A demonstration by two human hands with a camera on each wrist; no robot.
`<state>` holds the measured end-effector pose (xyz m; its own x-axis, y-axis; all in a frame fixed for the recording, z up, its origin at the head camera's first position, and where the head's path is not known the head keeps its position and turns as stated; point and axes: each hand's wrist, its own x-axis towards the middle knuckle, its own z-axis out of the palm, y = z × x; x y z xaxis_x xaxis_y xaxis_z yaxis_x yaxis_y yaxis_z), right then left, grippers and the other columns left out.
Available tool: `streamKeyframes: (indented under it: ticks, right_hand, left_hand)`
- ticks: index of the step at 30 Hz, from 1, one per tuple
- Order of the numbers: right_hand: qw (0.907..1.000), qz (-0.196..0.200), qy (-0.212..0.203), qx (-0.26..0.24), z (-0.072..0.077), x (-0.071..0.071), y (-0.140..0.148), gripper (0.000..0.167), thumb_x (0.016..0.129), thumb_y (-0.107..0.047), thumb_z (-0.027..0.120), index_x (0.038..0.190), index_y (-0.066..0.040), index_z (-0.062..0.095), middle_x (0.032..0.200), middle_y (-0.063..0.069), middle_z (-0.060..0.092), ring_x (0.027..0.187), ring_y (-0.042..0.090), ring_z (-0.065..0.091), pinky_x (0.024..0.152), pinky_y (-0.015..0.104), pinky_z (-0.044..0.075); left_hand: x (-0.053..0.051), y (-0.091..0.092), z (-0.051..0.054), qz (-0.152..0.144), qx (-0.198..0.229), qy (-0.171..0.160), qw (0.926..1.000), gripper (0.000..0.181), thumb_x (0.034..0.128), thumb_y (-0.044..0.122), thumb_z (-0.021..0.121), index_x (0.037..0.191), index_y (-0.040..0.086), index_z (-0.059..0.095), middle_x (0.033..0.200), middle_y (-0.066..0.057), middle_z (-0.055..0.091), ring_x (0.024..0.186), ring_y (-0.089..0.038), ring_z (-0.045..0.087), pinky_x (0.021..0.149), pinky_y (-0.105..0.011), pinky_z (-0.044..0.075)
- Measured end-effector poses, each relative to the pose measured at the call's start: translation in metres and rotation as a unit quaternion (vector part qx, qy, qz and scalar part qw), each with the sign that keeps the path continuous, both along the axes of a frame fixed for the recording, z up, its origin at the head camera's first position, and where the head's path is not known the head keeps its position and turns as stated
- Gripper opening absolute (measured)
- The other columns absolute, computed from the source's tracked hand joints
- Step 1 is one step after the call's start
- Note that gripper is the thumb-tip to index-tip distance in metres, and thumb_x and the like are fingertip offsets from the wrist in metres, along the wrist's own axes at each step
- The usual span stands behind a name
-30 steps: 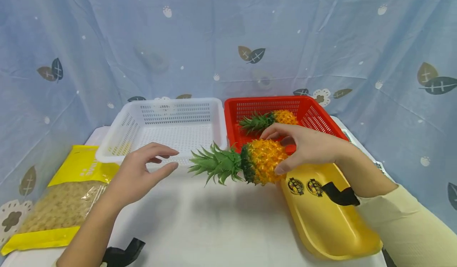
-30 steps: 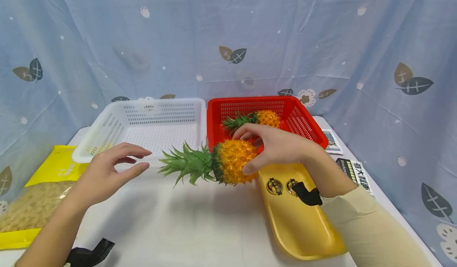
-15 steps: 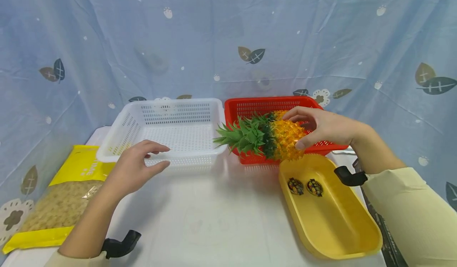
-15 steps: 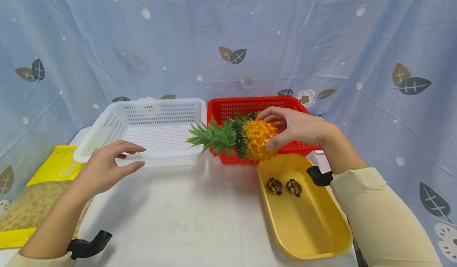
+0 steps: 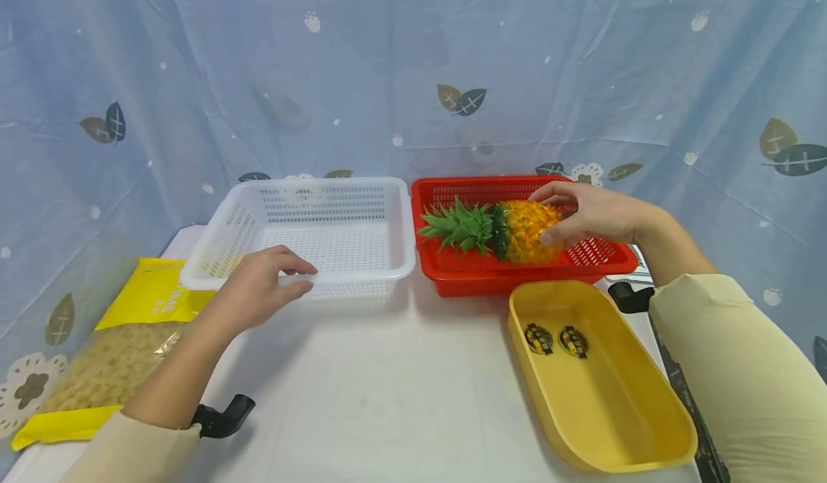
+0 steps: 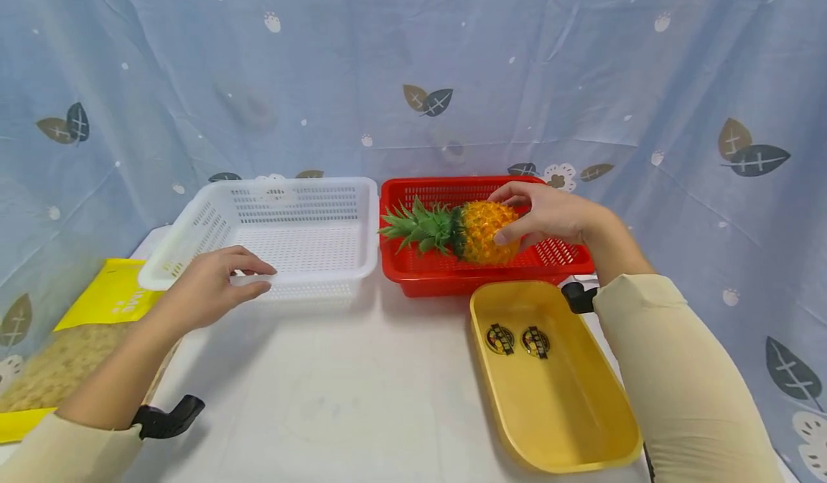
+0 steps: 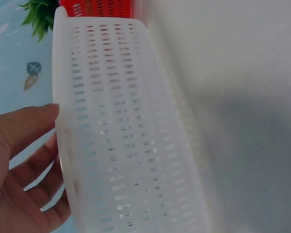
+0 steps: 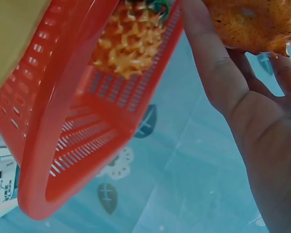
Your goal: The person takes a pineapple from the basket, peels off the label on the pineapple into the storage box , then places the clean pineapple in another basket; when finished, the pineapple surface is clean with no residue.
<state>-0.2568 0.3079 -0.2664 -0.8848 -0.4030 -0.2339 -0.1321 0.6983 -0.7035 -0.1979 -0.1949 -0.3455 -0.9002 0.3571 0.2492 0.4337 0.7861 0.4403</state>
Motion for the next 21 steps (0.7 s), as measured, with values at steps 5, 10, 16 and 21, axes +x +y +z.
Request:
streamKeyframes:
  ticks: [5, 10, 16, 21]
  right_hand:
    - [0.9992, -0.02, -0.03, -0.018, -0.006, -0.011, 0.003, 0.074, 0.094, -0.021, 0.075, 0.154, -0.008, 0.034, 0.163, 0.024, 0.024, 0.122, 0.034, 0.06, 0.093, 0.044, 0.061]
    - [0.997, -0.034, -0.056, -0.04, -0.016, -0.017, 0.012, 0.074, 0.095, -0.017, 0.073, 0.155, -0.005, 0.031, 0.163, 0.025, 0.022, 0.125, 0.036, 0.055, 0.095, 0.045, 0.06]
    - [0.9972, -0.031, -0.061, -0.03, -0.024, -0.025, 0.019, 0.073, 0.095, -0.016, 0.072, 0.155, -0.004, 0.032, 0.162, 0.025, 0.025, 0.127, 0.036, 0.055, 0.097, 0.046, 0.059]
    - [0.9971, -0.019, -0.071, -0.017, -0.027, -0.031, 0.016, 0.074, 0.095, -0.015, 0.071, 0.156, -0.004, 0.03, 0.164, 0.026, 0.023, 0.123, 0.032, 0.06, 0.098, 0.047, 0.059]
  left_hand:
    - [-0.006, -0.003, -0.003, 0.0, 0.022, -0.017, 0.9996, 0.017, 0.0921, 0.015, 0.077, 0.108, 0.01, 0.082, 0.106, -0.005, 0.074, 0.098, -0.028, 0.065, 0.078, -0.038, 0.053]
    - [-0.009, -0.004, -0.005, 0.004, 0.027, -0.041, 0.9988, 0.017, 0.0934, 0.018, 0.076, 0.109, 0.012, 0.082, 0.109, -0.004, 0.074, 0.098, -0.026, 0.066, 0.077, -0.035, 0.055]
    - [-0.01, -0.004, -0.004, 0.012, 0.024, -0.052, 0.9983, 0.019, 0.0938, 0.019, 0.076, 0.111, 0.013, 0.081, 0.111, -0.005, 0.073, 0.099, -0.027, 0.066, 0.077, -0.035, 0.055]
    - [-0.011, -0.005, -0.003, 0.012, 0.02, -0.046, 0.9987, 0.017, 0.093, 0.017, 0.076, 0.109, 0.014, 0.082, 0.106, -0.004, 0.073, 0.097, -0.025, 0.064, 0.075, -0.034, 0.053]
